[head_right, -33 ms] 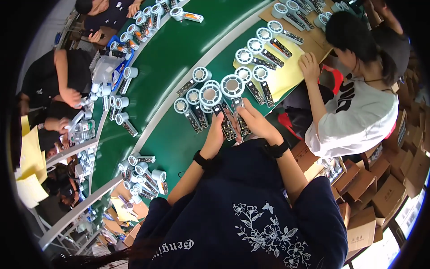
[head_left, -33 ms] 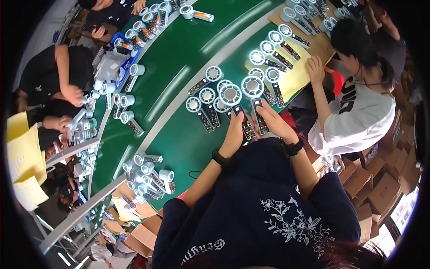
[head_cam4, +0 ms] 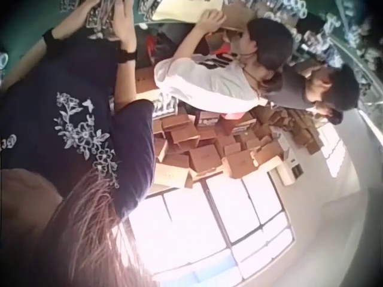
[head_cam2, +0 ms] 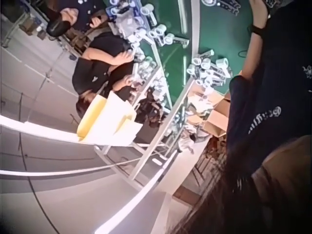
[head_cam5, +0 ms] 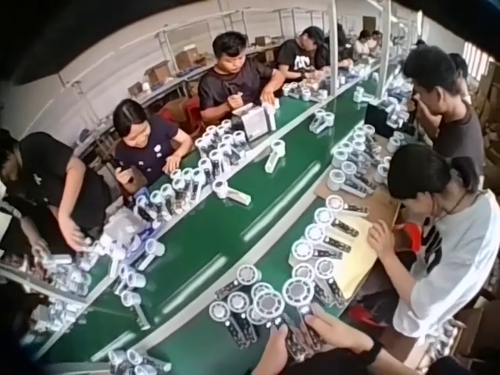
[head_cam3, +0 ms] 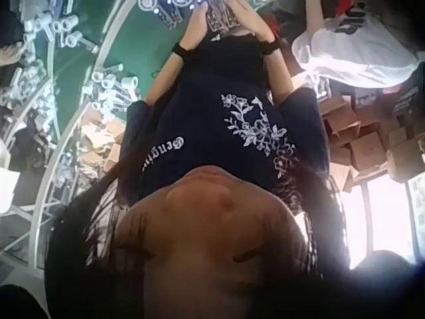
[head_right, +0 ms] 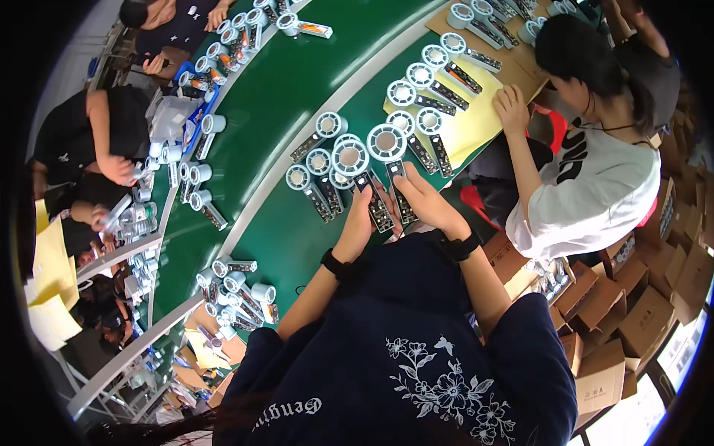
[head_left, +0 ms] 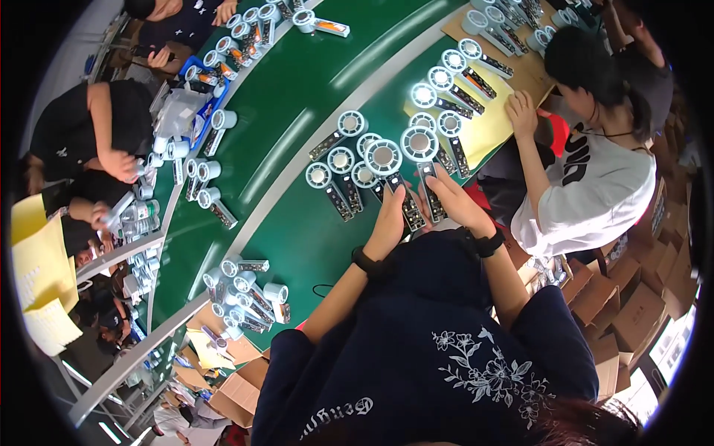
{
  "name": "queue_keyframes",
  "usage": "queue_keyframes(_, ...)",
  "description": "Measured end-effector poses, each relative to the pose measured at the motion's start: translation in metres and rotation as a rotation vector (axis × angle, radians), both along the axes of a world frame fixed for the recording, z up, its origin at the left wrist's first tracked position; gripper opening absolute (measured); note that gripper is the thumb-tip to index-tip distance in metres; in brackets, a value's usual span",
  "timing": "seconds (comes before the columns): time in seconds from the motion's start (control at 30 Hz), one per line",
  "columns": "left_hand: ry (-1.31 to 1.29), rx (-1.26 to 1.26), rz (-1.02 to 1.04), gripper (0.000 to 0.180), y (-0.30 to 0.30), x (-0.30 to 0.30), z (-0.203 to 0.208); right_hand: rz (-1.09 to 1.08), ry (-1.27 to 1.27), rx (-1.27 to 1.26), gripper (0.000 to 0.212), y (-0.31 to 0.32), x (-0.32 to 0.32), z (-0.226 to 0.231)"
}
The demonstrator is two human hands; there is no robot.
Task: Assembling handheld hair dryer components on a factory production line.
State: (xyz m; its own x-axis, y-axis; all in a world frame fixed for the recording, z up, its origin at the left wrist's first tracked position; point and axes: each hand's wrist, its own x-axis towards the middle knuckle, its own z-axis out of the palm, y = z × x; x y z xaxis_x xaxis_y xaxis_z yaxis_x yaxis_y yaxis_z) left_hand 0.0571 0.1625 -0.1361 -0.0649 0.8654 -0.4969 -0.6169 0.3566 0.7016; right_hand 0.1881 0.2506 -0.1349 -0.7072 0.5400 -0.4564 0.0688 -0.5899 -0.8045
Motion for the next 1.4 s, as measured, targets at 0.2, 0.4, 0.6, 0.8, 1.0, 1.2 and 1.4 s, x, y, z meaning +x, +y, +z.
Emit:
queue_keyframes(0.2,-0.154,0.015,0.023,0.029,0.02,0.011,-0.019,-0.097,-0.079,0.163,0.024,0.017,0.007,-0.014)
queue_keyframes(0.4,-0.183,0.066,0.03,0.025,0.037,0.007,-0.033,-0.153,-0.078,0.154,0.021,0.029,0.002,-0.019)
queue_keyframes(0.6,-0.166,0.057,0.067,0.025,0.046,0.016,-0.043,-0.363,-0.153,0.092,0.026,0.044,0.019,-0.017)
queue_keyframes(0.8,-0.208,-0.077,0.126,0.027,0.054,0.011,-0.083,-0.759,-0.107,-0.072,0.025,0.057,0.062,-0.065)
queue_keyframes(1.0,-0.13,-0.23,0.326,0.03,0.073,0.032,-0.112,-0.674,-0.422,0.116,0.026,0.084,0.06,-0.119)
queue_keyframes(1.2,-0.07,-0.297,0.223,0.039,0.07,0.02,-0.11,-0.081,-0.926,0.82,0.033,0.129,0.102,-0.173)
queue_keyframes(1.4,-0.22,0.206,-0.133,0.039,-0.052,-0.118,-0.002,0.451,-1.115,0.973,0.035,0.104,0.048,-0.058)
